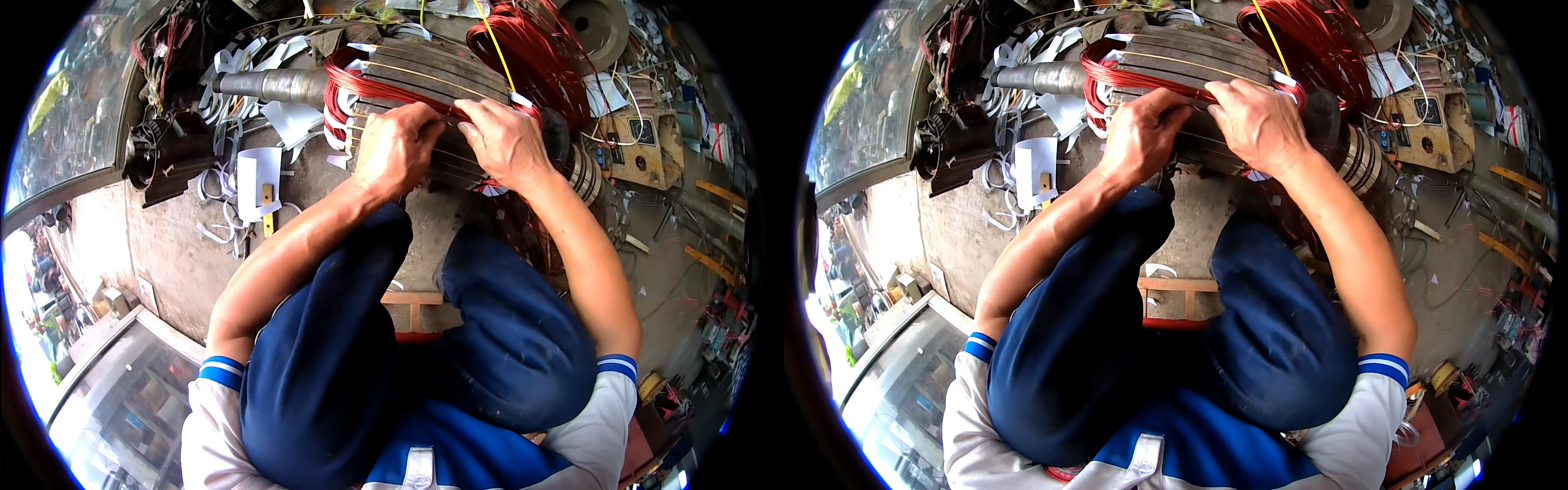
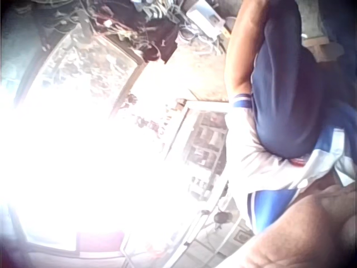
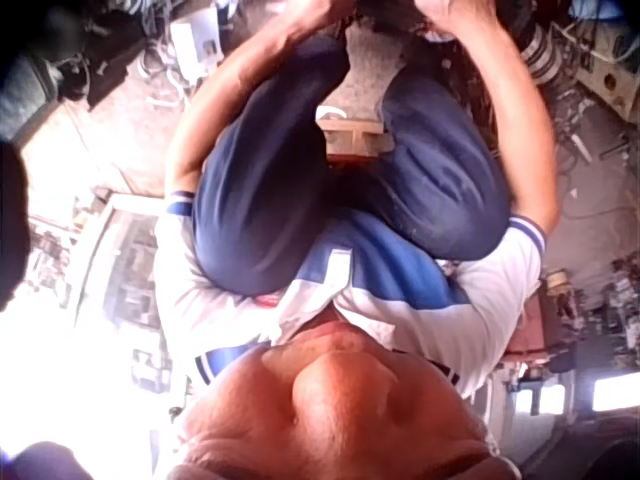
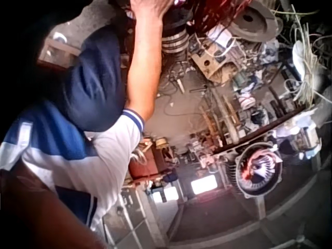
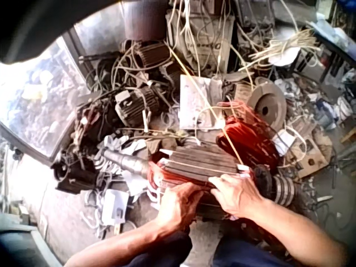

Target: The person sits on the floor and winds red copper wire around a motor stator. They use a wooden mallet to tap the windings into place and insert white paper between layers of wire.

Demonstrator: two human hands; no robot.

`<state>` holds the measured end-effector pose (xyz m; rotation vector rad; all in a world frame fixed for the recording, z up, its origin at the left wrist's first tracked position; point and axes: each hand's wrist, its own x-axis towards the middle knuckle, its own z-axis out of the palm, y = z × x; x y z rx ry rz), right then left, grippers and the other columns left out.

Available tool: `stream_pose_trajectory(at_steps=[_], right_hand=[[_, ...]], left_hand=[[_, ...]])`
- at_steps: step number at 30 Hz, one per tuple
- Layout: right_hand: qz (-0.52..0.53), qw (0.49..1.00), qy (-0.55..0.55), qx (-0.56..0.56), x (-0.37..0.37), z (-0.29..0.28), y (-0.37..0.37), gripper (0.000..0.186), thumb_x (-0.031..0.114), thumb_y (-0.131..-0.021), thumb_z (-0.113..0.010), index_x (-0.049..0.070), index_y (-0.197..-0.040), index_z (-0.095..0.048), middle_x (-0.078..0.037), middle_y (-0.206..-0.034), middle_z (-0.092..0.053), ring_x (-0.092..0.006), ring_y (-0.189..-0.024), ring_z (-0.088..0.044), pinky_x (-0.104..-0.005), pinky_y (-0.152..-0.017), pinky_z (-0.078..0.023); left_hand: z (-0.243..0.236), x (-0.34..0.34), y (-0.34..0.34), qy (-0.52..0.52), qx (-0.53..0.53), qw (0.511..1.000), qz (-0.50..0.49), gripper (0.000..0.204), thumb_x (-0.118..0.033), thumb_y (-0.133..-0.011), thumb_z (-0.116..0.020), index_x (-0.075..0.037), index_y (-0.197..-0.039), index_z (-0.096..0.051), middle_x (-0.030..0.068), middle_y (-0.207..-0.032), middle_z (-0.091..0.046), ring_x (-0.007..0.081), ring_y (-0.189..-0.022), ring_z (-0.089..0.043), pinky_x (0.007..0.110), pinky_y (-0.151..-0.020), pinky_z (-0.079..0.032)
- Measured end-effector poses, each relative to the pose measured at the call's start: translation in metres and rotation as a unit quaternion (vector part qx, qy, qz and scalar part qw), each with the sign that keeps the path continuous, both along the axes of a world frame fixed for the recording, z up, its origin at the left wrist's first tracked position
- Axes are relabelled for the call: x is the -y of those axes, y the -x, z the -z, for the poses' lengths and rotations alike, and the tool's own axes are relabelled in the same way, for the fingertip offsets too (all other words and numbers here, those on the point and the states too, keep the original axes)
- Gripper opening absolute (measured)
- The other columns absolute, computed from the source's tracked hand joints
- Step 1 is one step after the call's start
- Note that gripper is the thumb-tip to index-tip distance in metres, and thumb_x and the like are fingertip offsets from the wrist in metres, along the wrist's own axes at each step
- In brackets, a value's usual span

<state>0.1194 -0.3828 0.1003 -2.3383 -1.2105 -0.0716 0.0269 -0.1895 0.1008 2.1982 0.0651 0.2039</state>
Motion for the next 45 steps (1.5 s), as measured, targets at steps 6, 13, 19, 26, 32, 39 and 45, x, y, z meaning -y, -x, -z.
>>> stream_pose_trajectory(at_steps=[6, 13, 19, 26, 32, 39, 45], right_hand=[[-0.002, 0.995, -0.069, 0.070, -0.014, -0.027, 0.011, 0.020, 0.021, -0.079, -0.080, 0.010, -0.091, -0.069, -0.005, -0.096, -0.064, -0.0262, -0.091, -0.062, -0.0412, -0.080, -0.045], [-0.001, 0.980, 0.004, 0.198, -0.024, -0.014, 0.023, 0.010, 0.021, -0.084, -0.063, 0.014, -0.077, -0.065, -0.001, -0.079, -0.054, -0.0214, -0.080, -0.056, -0.0385, -0.075, -0.042], [0.013, 0.978, 0.014, 0.206, -0.024, 0.005, 0.033, 0.013, 0.022, -0.084, -0.062, 0.012, -0.082, -0.071, -0.002, -0.084, -0.055, -0.0223, -0.086, -0.055, -0.0393, -0.075, -0.042], [0.029, 0.994, -0.085, 0.059, -0.023, -0.030, 0.020, 0.021, 0.005, -0.085, -0.071, 0.005, -0.105, -0.066, -0.009, -0.088, -0.064, -0.0297, -0.083, -0.065, -0.0427, -0.076, -0.053], [0.008, 0.997, -0.073, 0.040, -0.028, -0.020, 0.012, 0.010, 0.008, -0.086, -0.073, 0.008, -0.094, -0.067, -0.009, -0.095, -0.068, -0.0303, -0.088, -0.066, -0.0428, -0.077, -0.053], [-0.049, 0.977, -0.054, 0.198, -0.020, -0.012, 0.023, 0.007, 0.014, -0.083, -0.068, 0.007, -0.084, -0.066, -0.003, -0.098, -0.067, -0.0228, -0.091, -0.064, -0.0384, -0.077, -0.047], [-0.055, 0.982, -0.046, 0.174, -0.026, -0.001, 0.038, 0.008, 0.012, -0.084, -0.068, 0.005, -0.088, -0.069, -0.007, -0.102, -0.069, -0.0257, -0.090, -0.065, -0.0402, -0.078, -0.049]], left_hand=[[0.007, -0.005, -0.001, -0.024, 0.037, 0.999, -0.027, 0.010, -0.010, -0.088, -0.071, -0.004, -0.097, -0.072, 0.0156, -0.092, -0.068, 0.0380, -0.090, -0.067, 0.048, -0.079, -0.053], [0.000, -0.007, -0.008, 0.063, -0.033, 0.997, -0.026, 0.015, -0.009, -0.091, -0.072, 0.000, -0.102, -0.073, 0.0168, -0.092, -0.073, 0.0289, -0.084, -0.071, 0.037, -0.077, -0.055], [-0.021, -0.001, -0.021, 0.062, -0.064, 0.996, 0.016, 0.026, -0.021, -0.097, -0.066, 0.002, -0.106, -0.075, 0.0167, -0.094, -0.076, 0.0258, -0.084, -0.073, 0.036, -0.078, -0.056], [-0.003, -0.009, 0.000, -0.059, -0.008, 0.998, -0.022, 0.028, -0.026, -0.090, -0.066, -0.004, -0.104, -0.076, 0.0163, -0.099, -0.071, 0.0355, -0.098, -0.067, 0.047, -0.088, -0.051], [0.012, 0.000, -0.002, -0.060, 0.021, 0.998, -0.021, 0.025, -0.024, -0.089, -0.072, -0.004, -0.103, -0.074, 0.0155, -0.095, -0.073, 0.0360, -0.094, -0.069, 0.046, -0.084, -0.053], [-0.017, 0.001, -0.019, 0.083, -0.124, 0.987, -0.053, 0.025, -0.022, -0.090, -0.066, -0.001, -0.101, -0.077, 0.0191, -0.091, -0.076, 0.0306, -0.083, -0.075, 0.039, -0.078, -0.057], [-0.021, -0.006, -0.024, 0.127, -0.083, 0.987, 0.057, 0.029, -0.022, -0.097, -0.063, 0.002, -0.105, -0.075, 0.0209, -0.095, -0.075, 0.0325, -0.088, -0.073, 0.041, -0.080, -0.056]])
